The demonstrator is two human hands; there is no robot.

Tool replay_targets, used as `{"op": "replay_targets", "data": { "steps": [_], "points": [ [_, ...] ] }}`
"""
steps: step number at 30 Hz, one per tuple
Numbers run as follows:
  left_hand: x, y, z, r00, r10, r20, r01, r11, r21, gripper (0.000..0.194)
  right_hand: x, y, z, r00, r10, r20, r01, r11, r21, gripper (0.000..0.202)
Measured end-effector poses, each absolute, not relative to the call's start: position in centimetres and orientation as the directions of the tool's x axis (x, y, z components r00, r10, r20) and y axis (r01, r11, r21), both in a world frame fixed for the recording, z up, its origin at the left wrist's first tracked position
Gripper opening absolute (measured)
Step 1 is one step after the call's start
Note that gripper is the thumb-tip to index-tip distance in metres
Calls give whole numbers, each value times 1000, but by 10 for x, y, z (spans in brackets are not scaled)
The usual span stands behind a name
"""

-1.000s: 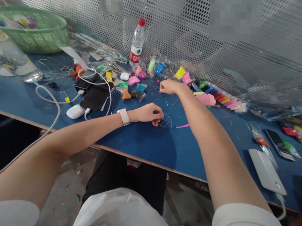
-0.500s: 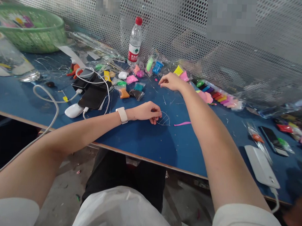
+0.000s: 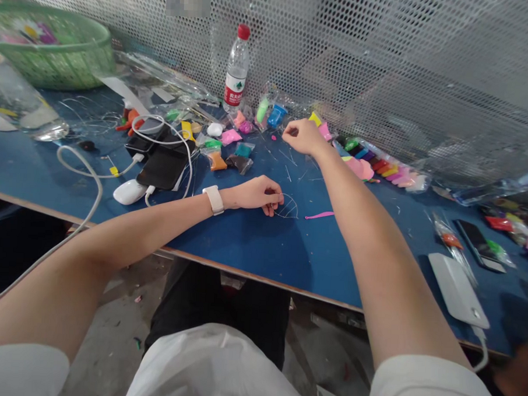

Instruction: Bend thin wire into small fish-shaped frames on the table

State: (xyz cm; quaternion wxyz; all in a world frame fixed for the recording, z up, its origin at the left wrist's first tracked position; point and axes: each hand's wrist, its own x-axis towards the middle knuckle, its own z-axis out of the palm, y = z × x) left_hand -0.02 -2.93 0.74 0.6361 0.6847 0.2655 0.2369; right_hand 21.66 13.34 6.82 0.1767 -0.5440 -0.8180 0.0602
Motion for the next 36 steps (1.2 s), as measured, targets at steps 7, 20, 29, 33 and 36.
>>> {"op": "replay_targets", "data": {
  "steps": [7,20,29,33,36],
  "points": [
    [-1,-28,6,743,669,-20,61,-39,997,25,206,118,73,-327,901,284,855,410,-317,31],
    [-1,-27,5,752,659,-17,81,-67,995,30,272,105,66,-364,909,-204,928,335,-163,25],
    [-1,-31,12,693,720,-42,65,-4,998,26,267,66,52,-279,935,220,846,347,-404,35],
    [3,-32,12,593,805,-37,23,29,999,28,246,8,46,-198,949,245,462,311,-831,70],
    [3,-32,9,560,828,-11,-7,18,1000,24,232,-32,41,-156,929,336,302,369,-879,70]
  ]
}}
